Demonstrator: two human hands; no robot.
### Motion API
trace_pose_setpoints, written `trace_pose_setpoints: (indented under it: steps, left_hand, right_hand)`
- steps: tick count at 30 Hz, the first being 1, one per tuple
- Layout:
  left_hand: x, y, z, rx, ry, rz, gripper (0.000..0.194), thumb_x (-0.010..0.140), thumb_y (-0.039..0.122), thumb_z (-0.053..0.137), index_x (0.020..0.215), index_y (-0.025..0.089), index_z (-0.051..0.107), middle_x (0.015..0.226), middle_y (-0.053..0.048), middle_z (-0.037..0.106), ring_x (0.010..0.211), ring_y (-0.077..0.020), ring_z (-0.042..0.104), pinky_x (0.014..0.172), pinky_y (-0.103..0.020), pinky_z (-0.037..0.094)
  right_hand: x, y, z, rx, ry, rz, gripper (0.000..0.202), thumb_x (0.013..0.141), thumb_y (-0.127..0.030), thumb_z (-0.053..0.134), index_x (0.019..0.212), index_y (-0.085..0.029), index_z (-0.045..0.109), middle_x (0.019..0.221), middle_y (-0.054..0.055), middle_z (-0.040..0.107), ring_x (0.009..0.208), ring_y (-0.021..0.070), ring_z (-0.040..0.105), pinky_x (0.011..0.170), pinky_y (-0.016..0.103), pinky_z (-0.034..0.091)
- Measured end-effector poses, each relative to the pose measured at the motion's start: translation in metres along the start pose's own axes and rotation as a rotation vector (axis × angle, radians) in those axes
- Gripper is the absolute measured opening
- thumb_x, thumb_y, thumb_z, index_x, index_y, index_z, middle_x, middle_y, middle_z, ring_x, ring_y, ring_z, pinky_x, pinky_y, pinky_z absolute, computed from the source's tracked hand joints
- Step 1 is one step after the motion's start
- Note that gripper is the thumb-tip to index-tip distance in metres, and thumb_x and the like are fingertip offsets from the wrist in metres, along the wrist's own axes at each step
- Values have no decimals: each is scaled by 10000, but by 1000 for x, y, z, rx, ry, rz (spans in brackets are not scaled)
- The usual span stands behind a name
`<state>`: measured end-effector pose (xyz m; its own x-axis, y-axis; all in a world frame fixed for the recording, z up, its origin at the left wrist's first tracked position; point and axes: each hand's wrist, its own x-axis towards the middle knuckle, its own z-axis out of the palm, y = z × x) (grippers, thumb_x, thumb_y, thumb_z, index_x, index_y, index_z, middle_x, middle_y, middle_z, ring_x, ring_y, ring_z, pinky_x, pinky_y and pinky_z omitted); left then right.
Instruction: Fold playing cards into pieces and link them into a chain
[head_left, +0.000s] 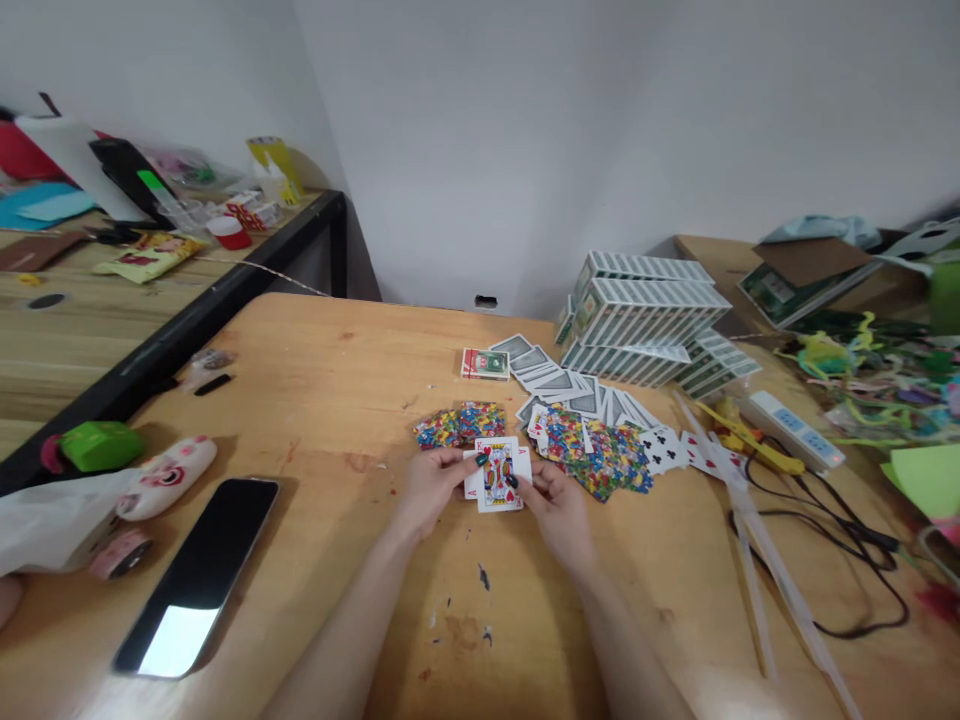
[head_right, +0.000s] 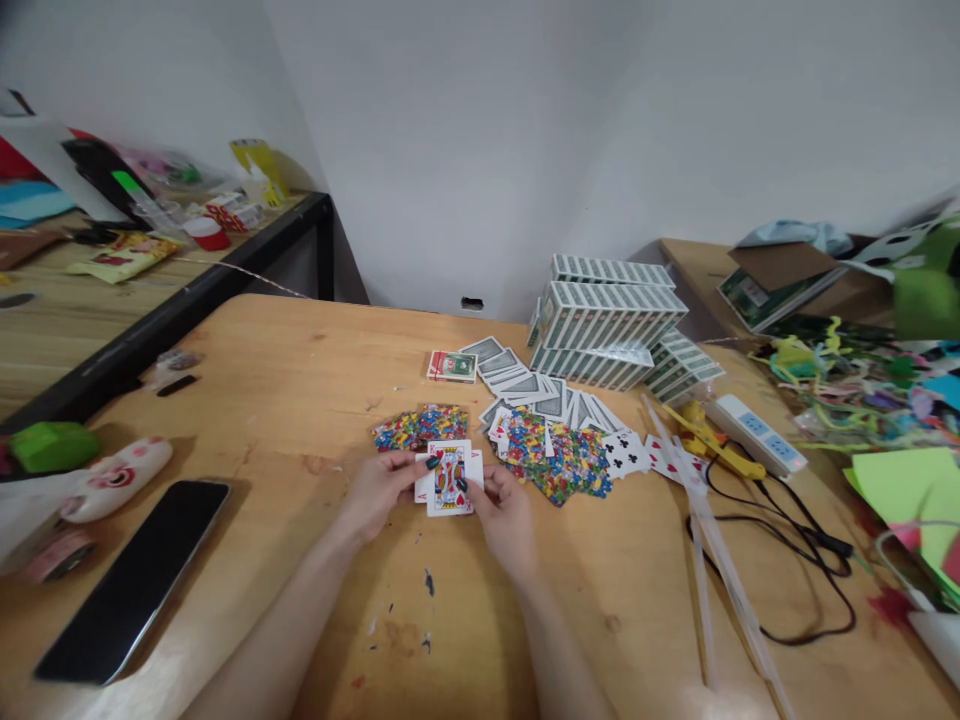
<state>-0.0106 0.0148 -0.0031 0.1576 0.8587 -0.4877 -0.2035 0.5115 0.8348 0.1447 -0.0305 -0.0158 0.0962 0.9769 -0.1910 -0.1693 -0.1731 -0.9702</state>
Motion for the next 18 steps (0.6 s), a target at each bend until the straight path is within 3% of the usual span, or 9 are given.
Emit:
trace_pose_setpoints:
  steps: [18]
  left_hand:
    - [-1,0,0,34,-36,18,413,488,402,760,773,113,687,657,-47,680,569,-172,610,596,-307,506]
  right_hand:
    - [1,-1,0,-28,20,14,265,658,-402,660,781,-183,580,722,41,702,683,217,656,621,322,509]
